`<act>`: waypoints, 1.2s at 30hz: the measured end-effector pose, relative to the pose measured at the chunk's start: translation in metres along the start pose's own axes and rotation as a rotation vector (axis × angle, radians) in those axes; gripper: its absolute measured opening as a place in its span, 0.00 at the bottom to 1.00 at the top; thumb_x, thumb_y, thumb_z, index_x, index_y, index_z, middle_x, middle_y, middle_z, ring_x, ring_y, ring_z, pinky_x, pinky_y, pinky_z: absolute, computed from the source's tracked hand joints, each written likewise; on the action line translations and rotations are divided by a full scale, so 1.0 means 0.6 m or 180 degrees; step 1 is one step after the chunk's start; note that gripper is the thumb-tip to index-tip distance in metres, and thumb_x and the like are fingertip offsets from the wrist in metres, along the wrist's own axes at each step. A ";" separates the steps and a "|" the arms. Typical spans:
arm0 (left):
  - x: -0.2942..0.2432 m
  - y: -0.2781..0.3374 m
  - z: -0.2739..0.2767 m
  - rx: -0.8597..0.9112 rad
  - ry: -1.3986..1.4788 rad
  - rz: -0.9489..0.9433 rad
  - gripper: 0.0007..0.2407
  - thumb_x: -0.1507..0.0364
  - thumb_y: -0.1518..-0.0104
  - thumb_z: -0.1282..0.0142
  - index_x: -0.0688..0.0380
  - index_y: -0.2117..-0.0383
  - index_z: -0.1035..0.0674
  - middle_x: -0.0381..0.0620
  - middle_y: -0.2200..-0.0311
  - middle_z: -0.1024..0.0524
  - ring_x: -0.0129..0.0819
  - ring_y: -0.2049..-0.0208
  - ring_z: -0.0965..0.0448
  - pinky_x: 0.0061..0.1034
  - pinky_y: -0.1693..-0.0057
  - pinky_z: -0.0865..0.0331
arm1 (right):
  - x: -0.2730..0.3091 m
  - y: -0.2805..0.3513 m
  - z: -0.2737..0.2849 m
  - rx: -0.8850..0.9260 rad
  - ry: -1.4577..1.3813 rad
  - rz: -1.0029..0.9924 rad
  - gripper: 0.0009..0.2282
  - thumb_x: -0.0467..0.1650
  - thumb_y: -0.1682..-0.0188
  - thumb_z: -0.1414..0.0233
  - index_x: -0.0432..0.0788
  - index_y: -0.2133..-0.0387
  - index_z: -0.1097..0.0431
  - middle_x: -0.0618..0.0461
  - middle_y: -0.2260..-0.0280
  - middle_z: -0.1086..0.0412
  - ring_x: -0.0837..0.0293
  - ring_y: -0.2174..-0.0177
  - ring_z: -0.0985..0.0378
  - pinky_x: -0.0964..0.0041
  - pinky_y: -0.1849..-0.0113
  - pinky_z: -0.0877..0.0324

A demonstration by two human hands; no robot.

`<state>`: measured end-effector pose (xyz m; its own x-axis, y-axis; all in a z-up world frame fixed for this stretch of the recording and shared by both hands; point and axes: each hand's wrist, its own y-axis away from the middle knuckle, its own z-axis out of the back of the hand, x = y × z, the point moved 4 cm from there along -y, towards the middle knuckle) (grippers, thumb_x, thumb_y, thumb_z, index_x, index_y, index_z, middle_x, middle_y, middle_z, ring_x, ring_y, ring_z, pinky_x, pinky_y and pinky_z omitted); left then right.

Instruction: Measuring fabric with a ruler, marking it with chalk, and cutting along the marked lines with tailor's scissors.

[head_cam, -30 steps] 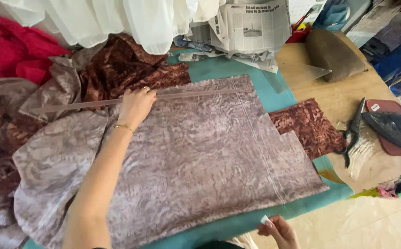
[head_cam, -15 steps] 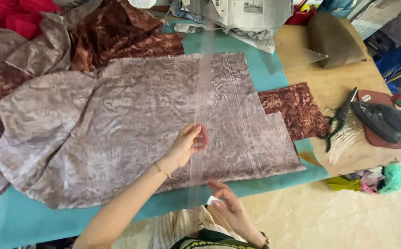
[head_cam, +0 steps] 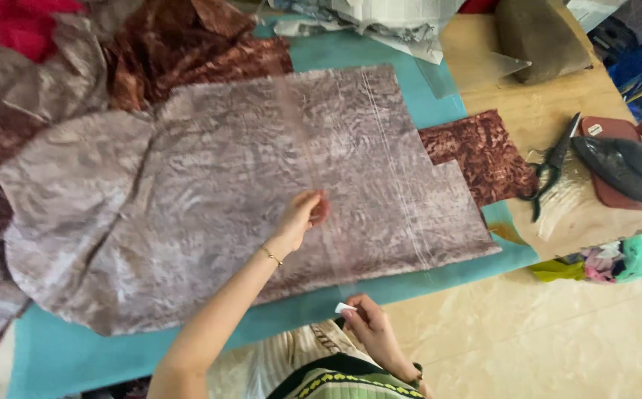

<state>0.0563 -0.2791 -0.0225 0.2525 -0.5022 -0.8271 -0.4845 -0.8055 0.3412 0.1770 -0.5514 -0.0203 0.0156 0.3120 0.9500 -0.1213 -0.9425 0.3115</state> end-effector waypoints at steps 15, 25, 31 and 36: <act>-0.115 -0.106 0.061 -0.0571 -0.4131 -0.1998 0.26 0.56 0.42 0.40 0.52 0.40 0.31 0.47 0.51 0.24 0.45 0.51 0.25 0.44 0.45 0.31 | -0.025 -0.034 -0.031 -0.0409 -0.0060 -0.0042 0.05 0.29 0.45 0.48 0.37 0.64 0.30 0.60 0.76 0.34 0.70 0.76 0.35 0.74 0.73 0.36; -0.146 -0.160 0.098 -0.0220 -0.5638 -0.2354 0.31 0.44 0.39 0.54 0.47 0.35 0.31 0.39 0.27 0.48 0.48 0.27 0.57 0.63 0.28 0.70 | 0.029 -0.007 -0.050 -0.0283 0.0011 -0.0480 0.08 0.34 0.46 0.50 0.40 0.64 0.29 0.56 0.76 0.29 0.68 0.81 0.33 0.70 0.77 0.36; -0.143 -0.166 0.092 0.0149 -0.6324 -0.2526 0.34 0.41 0.42 0.56 0.50 0.36 0.29 0.32 0.29 0.43 0.42 0.26 0.57 0.60 0.27 0.73 | -0.019 0.021 -0.030 -0.0243 0.0144 -0.0683 0.10 0.36 0.46 0.48 0.40 0.68 0.30 0.56 0.75 0.27 0.67 0.77 0.27 0.70 0.73 0.29; -0.149 -0.163 0.086 0.0088 -0.6093 -0.2756 0.34 0.40 0.44 0.59 0.46 0.36 0.30 0.36 0.32 0.39 0.43 0.28 0.54 0.65 0.29 0.76 | -0.029 0.020 -0.030 -0.0321 0.0113 -0.1001 0.11 0.37 0.46 0.50 0.42 0.68 0.31 0.55 0.80 0.28 0.66 0.78 0.26 0.68 0.74 0.30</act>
<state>0.0379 -0.1390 -0.0052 -0.5981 0.7994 -0.0569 -0.7583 -0.5874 -0.2828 0.1572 -0.5661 -0.0333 0.0334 0.5916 0.8056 -0.2136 -0.7832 0.5840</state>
